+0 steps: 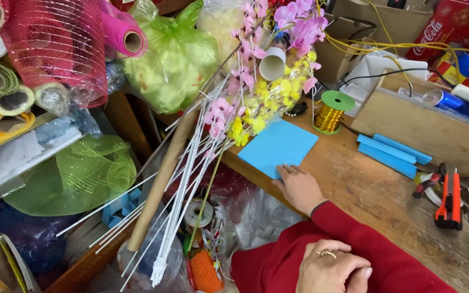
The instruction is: Folding small blue paper squares into rectangular strips on a wooden workbench.
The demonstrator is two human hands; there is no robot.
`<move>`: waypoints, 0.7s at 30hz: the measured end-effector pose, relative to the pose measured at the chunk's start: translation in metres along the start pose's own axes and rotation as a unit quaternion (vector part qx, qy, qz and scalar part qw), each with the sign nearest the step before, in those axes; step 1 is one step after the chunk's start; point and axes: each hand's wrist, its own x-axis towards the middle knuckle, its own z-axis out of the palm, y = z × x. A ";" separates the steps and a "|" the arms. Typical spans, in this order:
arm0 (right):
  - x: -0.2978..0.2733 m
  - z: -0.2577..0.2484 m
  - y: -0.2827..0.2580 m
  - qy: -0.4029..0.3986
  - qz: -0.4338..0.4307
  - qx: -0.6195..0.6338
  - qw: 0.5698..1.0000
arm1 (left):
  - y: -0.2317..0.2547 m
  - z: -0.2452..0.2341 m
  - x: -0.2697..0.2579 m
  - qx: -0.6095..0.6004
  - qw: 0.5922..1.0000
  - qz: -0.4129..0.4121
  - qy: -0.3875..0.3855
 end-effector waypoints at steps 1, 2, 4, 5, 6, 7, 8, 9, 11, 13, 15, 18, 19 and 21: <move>-0.001 0.003 0.001 -0.002 -0.014 -0.012 1.000 | 0.001 0.001 0.000 -0.001 1.000 0.003 0.000; -0.002 -0.001 -0.003 0.000 -0.015 -0.013 1.000 | -0.002 0.002 -0.002 0.000 1.000 0.005 0.001; -0.004 -0.009 -0.011 0.028 -0.028 -0.054 0.998 | -0.005 0.006 -0.004 -0.016 1.000 0.004 -0.005; -0.004 -0.010 -0.008 0.031 -0.029 -0.055 0.998 | -0.009 0.008 -0.003 -0.015 1.000 0.007 -0.004; -0.005 -0.010 -0.006 0.031 -0.018 -0.020 0.999 | -0.012 0.010 -0.003 -0.001 0.997 -0.019 -0.069; -0.006 -0.010 -0.004 0.030 -0.007 0.015 0.999 | -0.015 0.013 -0.002 0.013 0.990 -0.045 -0.134; -0.006 -0.007 -0.002 0.035 -0.007 0.016 0.999 | -0.016 0.015 -0.004 0.016 0.990 -0.041 -0.134; -0.006 -0.003 0.001 0.035 -0.016 0.001 0.999 | -0.017 0.017 -0.006 0.013 0.993 -0.034 -0.110; -0.006 0.002 0.003 0.041 -0.023 -0.014 0.999 | -0.019 0.020 -0.009 0.014 0.996 -0.022 -0.089; -0.008 0.007 0.005 -0.003 -0.040 -0.074 0.996 | -0.021 0.025 -0.011 0.026 0.999 0.032 0.012; -0.007 0.008 0.007 0.023 -0.031 -0.065 0.997 | -0.023 0.028 -0.008 0.041 0.998 0.012 -0.034; -0.010 0.005 0.008 0.088 -0.008 0.002 0.996 | -0.021 0.030 -0.010 0.056 0.998 0.011 -0.031; -0.011 0.003 0.008 0.128 0.006 0.056 0.990 | -0.020 0.029 -0.010 0.053 0.998 0.033 0.017; -0.012 -0.011 0.003 0.114 0.058 0.111 0.986 | -0.021 0.028 -0.011 0.054 0.998 0.026 -0.002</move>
